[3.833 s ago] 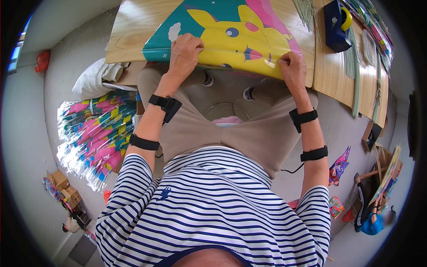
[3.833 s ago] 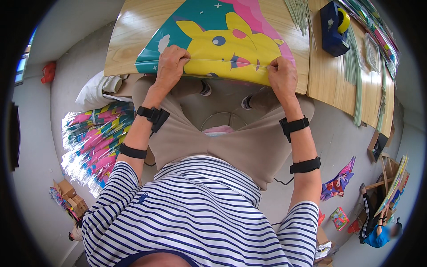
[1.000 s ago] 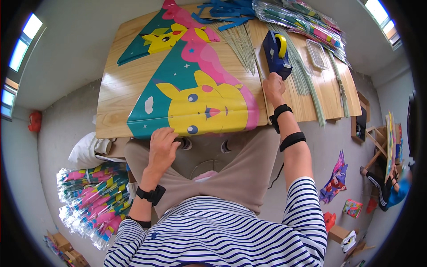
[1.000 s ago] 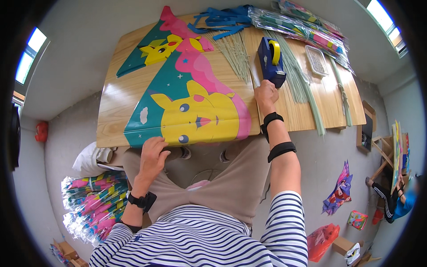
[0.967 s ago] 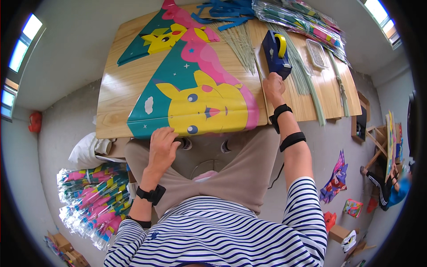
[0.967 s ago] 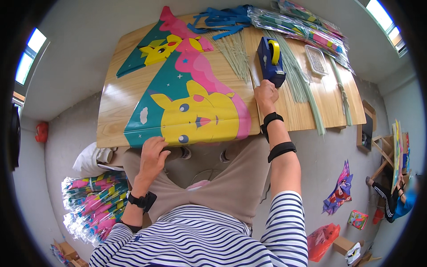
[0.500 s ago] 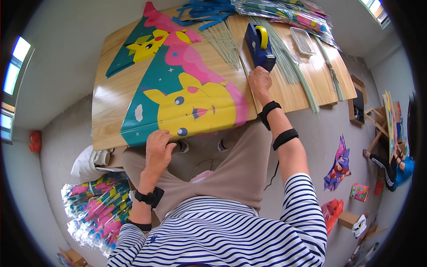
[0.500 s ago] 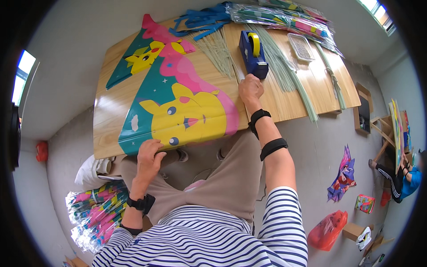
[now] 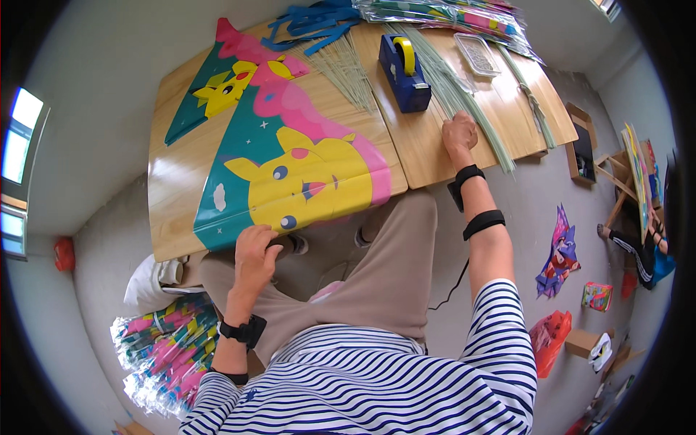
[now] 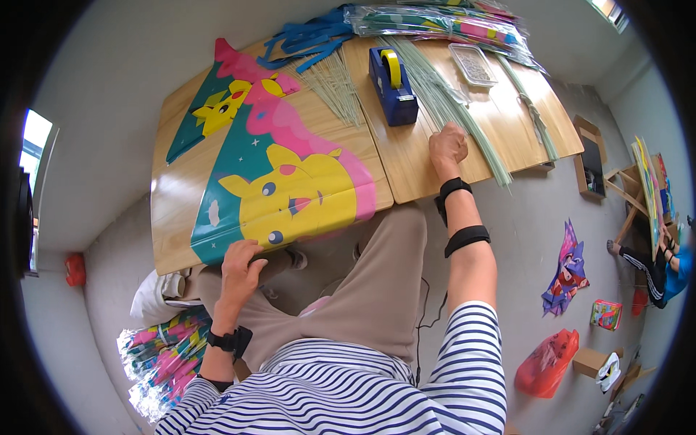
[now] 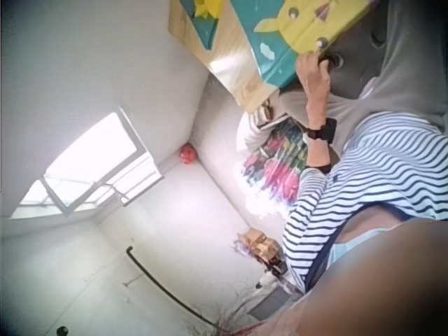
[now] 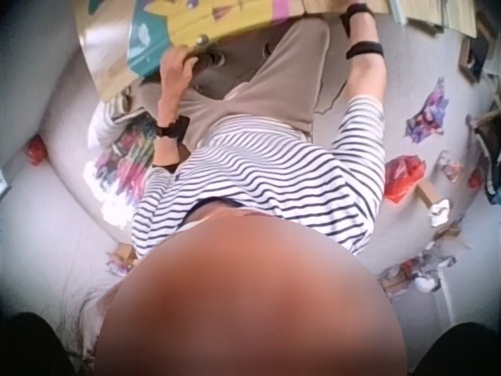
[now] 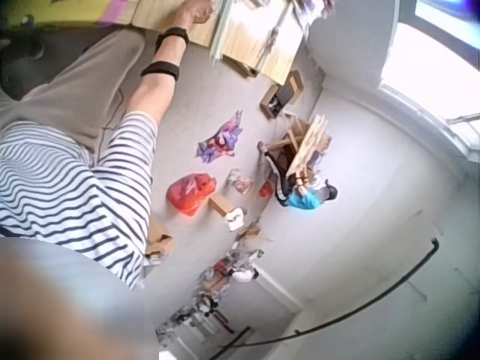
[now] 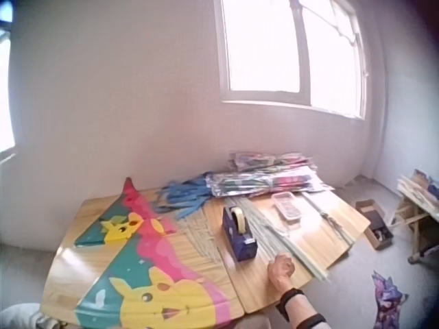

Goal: Assembling colorful plastic kites by folding and taping the material at a workbench.

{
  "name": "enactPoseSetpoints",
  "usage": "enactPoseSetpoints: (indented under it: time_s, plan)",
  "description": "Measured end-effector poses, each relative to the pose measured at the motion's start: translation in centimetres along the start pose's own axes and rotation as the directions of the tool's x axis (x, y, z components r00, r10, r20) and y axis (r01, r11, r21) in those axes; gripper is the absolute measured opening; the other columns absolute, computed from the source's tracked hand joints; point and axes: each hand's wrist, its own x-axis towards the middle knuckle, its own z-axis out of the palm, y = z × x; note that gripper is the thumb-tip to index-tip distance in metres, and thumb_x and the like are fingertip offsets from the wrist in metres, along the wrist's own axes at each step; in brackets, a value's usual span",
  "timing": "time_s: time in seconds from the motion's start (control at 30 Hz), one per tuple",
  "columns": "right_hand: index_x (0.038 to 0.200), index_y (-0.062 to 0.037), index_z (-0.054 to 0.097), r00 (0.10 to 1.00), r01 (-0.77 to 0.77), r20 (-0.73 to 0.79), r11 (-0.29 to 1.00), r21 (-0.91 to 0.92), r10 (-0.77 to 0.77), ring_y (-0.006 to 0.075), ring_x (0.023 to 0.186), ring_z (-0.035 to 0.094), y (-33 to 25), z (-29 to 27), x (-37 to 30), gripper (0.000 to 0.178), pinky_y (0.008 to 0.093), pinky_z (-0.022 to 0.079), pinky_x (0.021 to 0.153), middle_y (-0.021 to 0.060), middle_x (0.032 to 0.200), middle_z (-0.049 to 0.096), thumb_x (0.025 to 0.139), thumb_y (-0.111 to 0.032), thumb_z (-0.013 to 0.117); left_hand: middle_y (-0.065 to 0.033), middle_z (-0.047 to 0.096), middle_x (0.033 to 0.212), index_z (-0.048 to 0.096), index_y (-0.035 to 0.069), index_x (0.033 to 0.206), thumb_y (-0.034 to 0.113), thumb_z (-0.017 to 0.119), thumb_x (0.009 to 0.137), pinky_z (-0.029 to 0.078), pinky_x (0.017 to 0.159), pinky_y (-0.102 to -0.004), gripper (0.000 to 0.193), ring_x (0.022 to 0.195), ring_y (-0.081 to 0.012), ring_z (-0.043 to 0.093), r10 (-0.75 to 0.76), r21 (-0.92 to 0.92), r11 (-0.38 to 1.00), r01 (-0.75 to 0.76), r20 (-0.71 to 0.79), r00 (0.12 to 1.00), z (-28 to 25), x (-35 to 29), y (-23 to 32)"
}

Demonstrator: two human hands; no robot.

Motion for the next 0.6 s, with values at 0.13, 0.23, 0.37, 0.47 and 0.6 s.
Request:
enactPoseSetpoints:
  time_s: [0.13, 0.23, 0.37, 0.47, 0.6]
  plan:
    - [0.092, -0.0082, 0.074, 0.996, 0.001, 0.088, 1.0, -0.022, 0.001, 0.0297, 0.097, 0.073, 1.1, 0.3, 1.2, 0.016, 0.0386, 0.059, 0.079, 0.0151, 0.099, 0.074, 0.08, -0.016, 0.068, -0.0159, 0.066, 0.11, 0.068, 0.0, 0.099, 0.004, 0.071, 0.075, 0.043, 0.098, -0.0447, 0.024, 0.109, -0.0359, 0.058, 0.07, -0.016, 0.997, -0.069, 0.016, 0.997, 0.4, 1.0, 1.4]
    - [0.091, -0.0074, 0.074, 0.985, 0.038, 0.17, 0.999, -0.005, -0.037, 0.0332, 0.096, 0.072, 0.3, -0.7, 1.2, 0.017, 0.0406, 0.058, 0.081, 0.0176, 0.099, 0.074, 0.079, -0.015, 0.066, -0.0156, 0.066, 0.109, 0.068, 0.001, 0.099, 0.004, 0.071, 0.076, 0.043, 0.097, -0.0448, 0.024, 0.108, -0.0358, 0.058, 0.075, 0.002, 0.997, -0.075, 0.006, 0.997, 0.3, 1.2, 1.9]
    - [0.089, -0.0066, 0.074, 0.957, 0.202, 0.223, 0.978, -0.044, -0.188, 0.036, 0.099, 0.07, 0.4, -0.2, 1.8, 0.018, 0.0413, 0.057, 0.082, 0.0193, 0.1, 0.073, 0.077, -0.015, 0.064, -0.0164, 0.066, 0.11, 0.067, 0.0, 0.1, 0.004, 0.072, 0.075, 0.045, 0.096, -0.0441, 0.025, 0.108, -0.0362, 0.059, 0.076, 0.012, 0.997, -0.076, 0.022, 0.997, 0.2, 1.2, 2.1]
    - [0.087, -0.0061, 0.074, 0.974, 0.157, 0.166, 0.988, 0.005, -0.156, 0.0359, 0.099, 0.071, 2.6, 1.6, 2.6, 0.017, 0.0414, 0.057, 0.082, 0.0196, 0.1, 0.073, 0.077, -0.016, 0.064, -0.0172, 0.066, 0.109, 0.067, -0.001, 0.1, 0.003, 0.073, 0.075, 0.047, 0.094, -0.0428, 0.026, 0.106, -0.0365, 0.06, 0.106, 0.023, 0.994, -0.106, 0.021, 0.994, 0.3, 1.5, 2.4]
    - [0.082, -0.0014, 0.072, 0.977, 0.001, 0.21, 0.982, 0.188, -0.041, 0.0368, 0.092, 0.07, 1.9, -1.0, 2.0, 0.018, 0.0441, 0.056, 0.08, 0.0204, 0.091, 0.072, 0.079, -0.017, 0.063, -0.0166, 0.067, 0.108, 0.068, 0.0, 0.101, 0.002, 0.073, 0.075, 0.048, 0.092, -0.042, 0.026, 0.105, -0.0358, 0.06, 0.062, 0.003, 0.998, -0.062, -0.006, 0.998, -0.4, 1.5, 2.4]
